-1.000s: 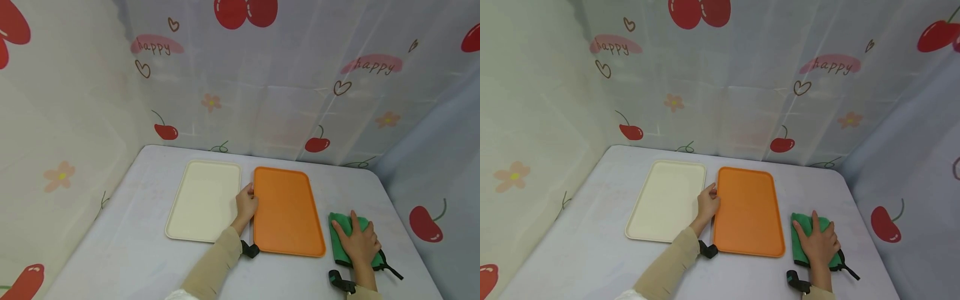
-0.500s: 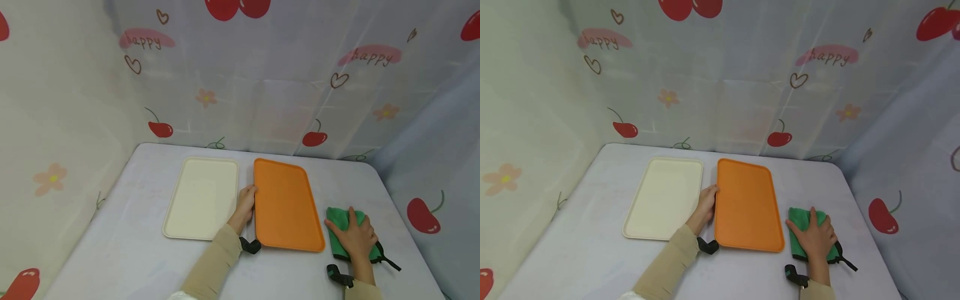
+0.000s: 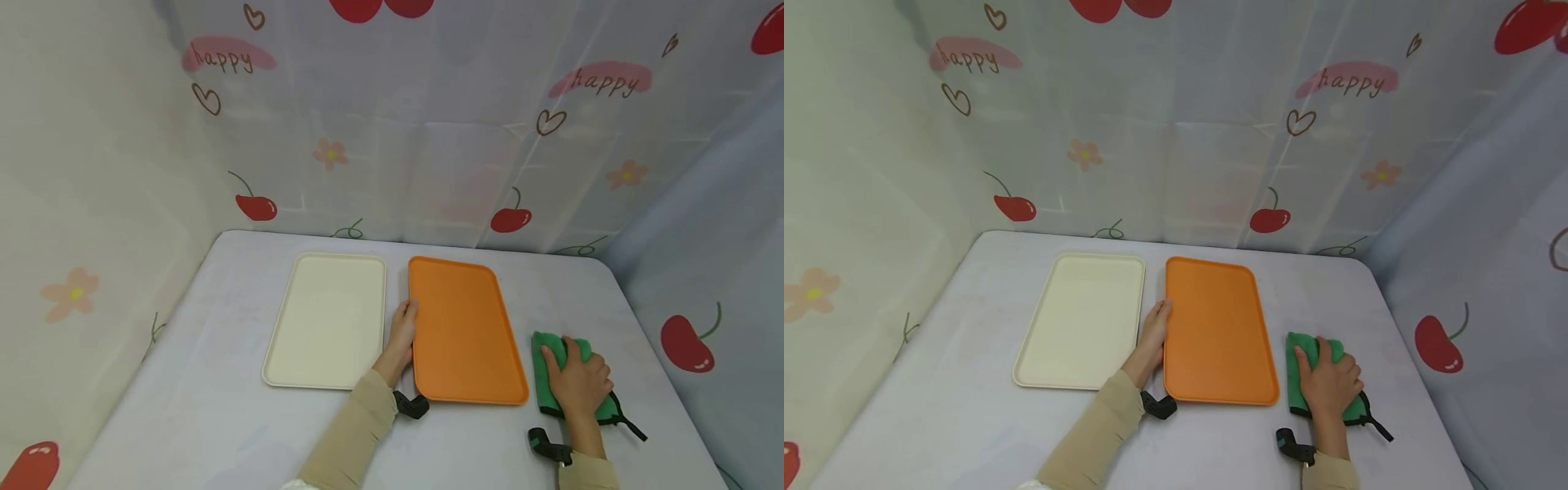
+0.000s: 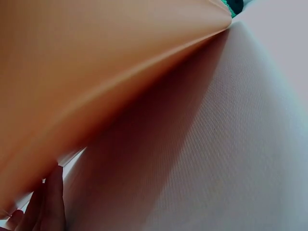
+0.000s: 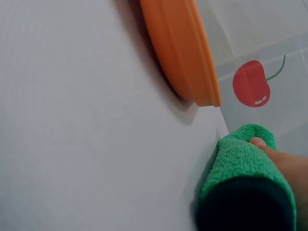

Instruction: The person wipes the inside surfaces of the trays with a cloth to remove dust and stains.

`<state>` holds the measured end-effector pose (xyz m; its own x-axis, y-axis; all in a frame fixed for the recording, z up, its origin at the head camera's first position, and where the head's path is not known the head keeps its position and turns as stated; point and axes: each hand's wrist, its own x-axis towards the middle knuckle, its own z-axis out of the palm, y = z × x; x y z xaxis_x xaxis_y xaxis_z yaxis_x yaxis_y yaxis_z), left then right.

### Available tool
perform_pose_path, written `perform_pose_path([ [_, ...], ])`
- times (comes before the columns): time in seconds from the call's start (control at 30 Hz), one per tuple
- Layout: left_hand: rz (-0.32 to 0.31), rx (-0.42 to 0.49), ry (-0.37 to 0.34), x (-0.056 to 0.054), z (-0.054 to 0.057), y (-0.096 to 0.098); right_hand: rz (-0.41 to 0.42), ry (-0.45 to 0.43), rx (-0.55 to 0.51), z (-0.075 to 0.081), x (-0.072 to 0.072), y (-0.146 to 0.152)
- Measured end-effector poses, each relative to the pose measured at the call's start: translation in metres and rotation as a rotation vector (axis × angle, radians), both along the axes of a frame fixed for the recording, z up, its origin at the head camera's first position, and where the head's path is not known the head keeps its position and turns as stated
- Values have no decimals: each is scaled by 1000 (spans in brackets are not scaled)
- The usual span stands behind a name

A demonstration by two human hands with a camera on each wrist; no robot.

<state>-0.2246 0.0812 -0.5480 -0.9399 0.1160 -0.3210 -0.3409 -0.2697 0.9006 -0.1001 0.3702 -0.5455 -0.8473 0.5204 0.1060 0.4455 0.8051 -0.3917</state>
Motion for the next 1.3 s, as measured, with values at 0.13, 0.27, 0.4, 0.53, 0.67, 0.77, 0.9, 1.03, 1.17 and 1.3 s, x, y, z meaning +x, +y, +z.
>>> perform_pose_path([
  [0.13,4,28,-9,1,0,0,-22,47,11,-1,1,-1],
  [0.27,8,38,-23,2,2,-3,-24,101,18,-2,1,-3],
  [0.4,16,54,-10,3,2,-8,-19,150,37,-2,0,-5],
  [0.53,23,91,-15,4,5,-14,-21,218,55,-4,0,-6],
  [0.67,35,108,9,6,12,-19,-17,328,74,-5,0,-7],
  [0.77,40,110,43,5,17,-22,-5,410,88,-6,1,-7],
  [0.9,40,105,78,7,29,-27,2,497,92,-6,1,-7],
  [1.03,36,110,98,9,41,-30,2,582,84,-4,0,-9],
  [1.17,36,128,101,13,51,-34,-1,647,69,3,0,-10],
  [1.3,25,206,127,19,62,-39,-35,657,5,15,3,-14],
])
